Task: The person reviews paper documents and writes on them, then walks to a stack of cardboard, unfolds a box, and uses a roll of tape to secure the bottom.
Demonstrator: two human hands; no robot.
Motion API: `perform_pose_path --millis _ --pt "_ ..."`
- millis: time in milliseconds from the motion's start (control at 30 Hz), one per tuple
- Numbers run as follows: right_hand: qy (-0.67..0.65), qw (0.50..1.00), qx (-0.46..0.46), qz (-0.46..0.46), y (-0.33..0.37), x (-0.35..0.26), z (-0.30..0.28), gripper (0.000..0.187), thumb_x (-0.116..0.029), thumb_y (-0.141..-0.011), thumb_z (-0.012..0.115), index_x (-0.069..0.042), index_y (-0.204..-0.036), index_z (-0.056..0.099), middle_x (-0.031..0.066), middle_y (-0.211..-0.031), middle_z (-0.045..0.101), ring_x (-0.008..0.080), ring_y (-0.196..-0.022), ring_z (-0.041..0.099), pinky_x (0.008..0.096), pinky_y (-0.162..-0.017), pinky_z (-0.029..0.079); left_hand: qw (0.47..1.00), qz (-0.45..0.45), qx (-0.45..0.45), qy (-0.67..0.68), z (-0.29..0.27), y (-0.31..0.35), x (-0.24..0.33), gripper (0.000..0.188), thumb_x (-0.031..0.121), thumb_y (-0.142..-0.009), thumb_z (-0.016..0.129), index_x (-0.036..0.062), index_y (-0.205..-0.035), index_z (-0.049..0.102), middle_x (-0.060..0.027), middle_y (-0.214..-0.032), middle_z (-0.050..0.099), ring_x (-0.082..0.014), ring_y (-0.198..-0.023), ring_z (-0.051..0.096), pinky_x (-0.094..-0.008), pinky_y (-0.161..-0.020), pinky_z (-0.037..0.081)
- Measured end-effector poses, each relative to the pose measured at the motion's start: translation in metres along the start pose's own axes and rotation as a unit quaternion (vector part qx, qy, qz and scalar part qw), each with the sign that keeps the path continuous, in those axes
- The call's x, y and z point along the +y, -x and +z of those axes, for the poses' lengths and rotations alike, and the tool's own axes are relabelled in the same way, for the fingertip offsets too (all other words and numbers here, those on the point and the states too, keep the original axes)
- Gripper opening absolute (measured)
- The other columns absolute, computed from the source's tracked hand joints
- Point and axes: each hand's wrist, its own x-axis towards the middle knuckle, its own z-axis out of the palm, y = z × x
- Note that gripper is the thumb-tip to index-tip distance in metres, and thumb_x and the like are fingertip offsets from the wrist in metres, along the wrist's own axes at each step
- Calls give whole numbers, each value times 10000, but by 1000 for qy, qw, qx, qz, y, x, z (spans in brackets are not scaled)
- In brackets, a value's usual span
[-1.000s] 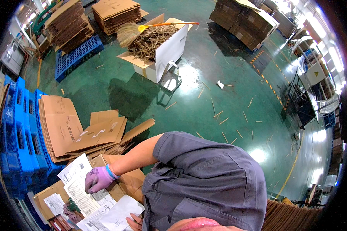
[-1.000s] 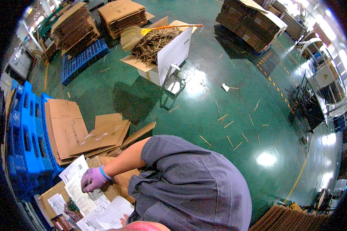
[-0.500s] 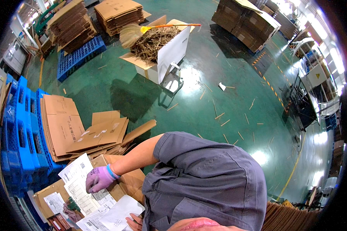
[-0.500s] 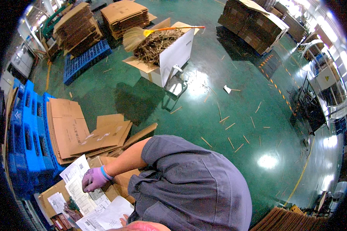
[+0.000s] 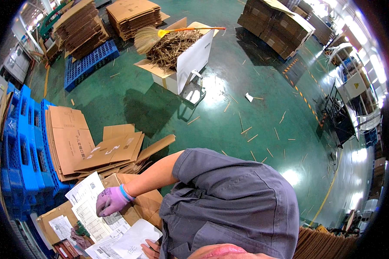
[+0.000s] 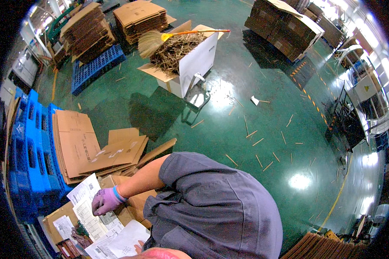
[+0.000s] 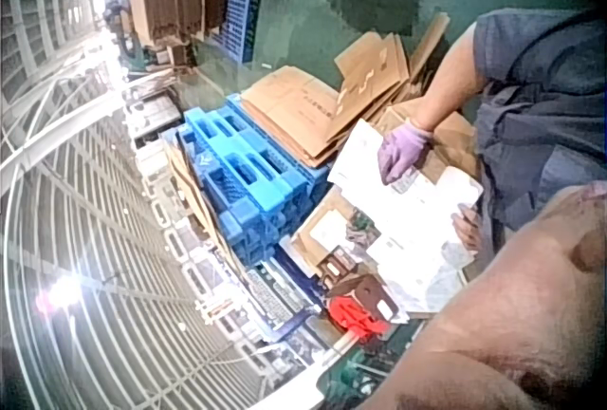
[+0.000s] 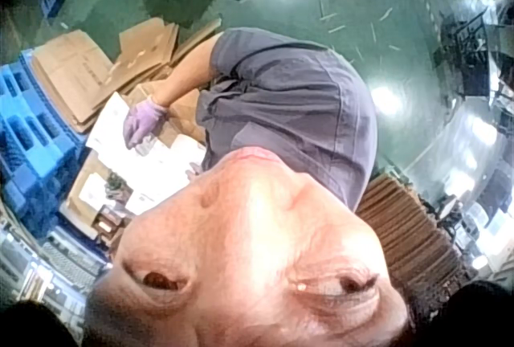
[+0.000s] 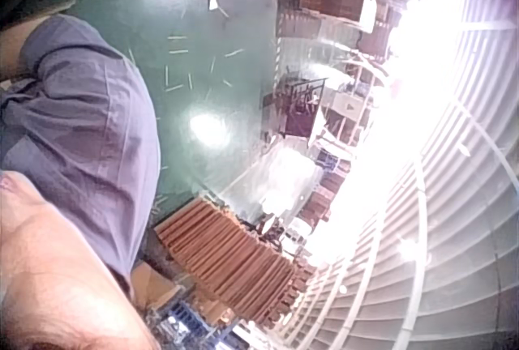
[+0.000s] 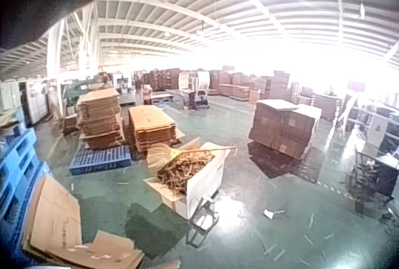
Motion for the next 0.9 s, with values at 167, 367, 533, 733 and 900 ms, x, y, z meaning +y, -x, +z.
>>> perform_pose_path --millis 167,367,533,733,900 --pt "9 1000 6 -6 0 7 2 258 -264 -915 603 -35 -979 702 161 -928 700 334 -868 647 416 -769 503 1000 2 2 0 1 -1 0 243 370 -1052 475 309 -1050 711 46 -1034 711 -125 -917 651 -286 -835 509" --pt "5 1000 12 5 1 8 3 270 -267 -902 623 -35 -1011 710 162 -962 709 330 -900 655 408 -798 510 1000 3 5 0 1 -1 0 245 371 -1055 473 313 -1048 711 51 -1027 712 -118 -911 652 -281 -832 509" --pt "-26 999 -20 36 -1 8 2 265 -260 -899 623 -40 -1010 718 152 -979 716 312 -919 661 401 -815 513 1000 3 7 -2 3 -1 1 247 371 -1057 471 317 -1046 711 56 -1021 713 -112 -906 652 -277 -828 509" --pt "-30 999 -3 27 0 11 3 267 -255 -897 621 -33 -1006 723 153 -972 717 309 -907 664 398 -801 516 1000 5 13 -4 3 -3 1 249 372 -1060 469 321 -1044 712 62 -1015 715 -105 -900 653 -272 -825 508" --pt "-9 1000 2 20 0 8 2 273 -253 -905 633 -21 -1023 717 158 -978 720 309 -901 669 396 -796 521 1000 3 20 -9 4 -2 2 251 372 -1062 466 325 -1042 712 67 -1009 716 -100 -895 653 -268 -822 508"
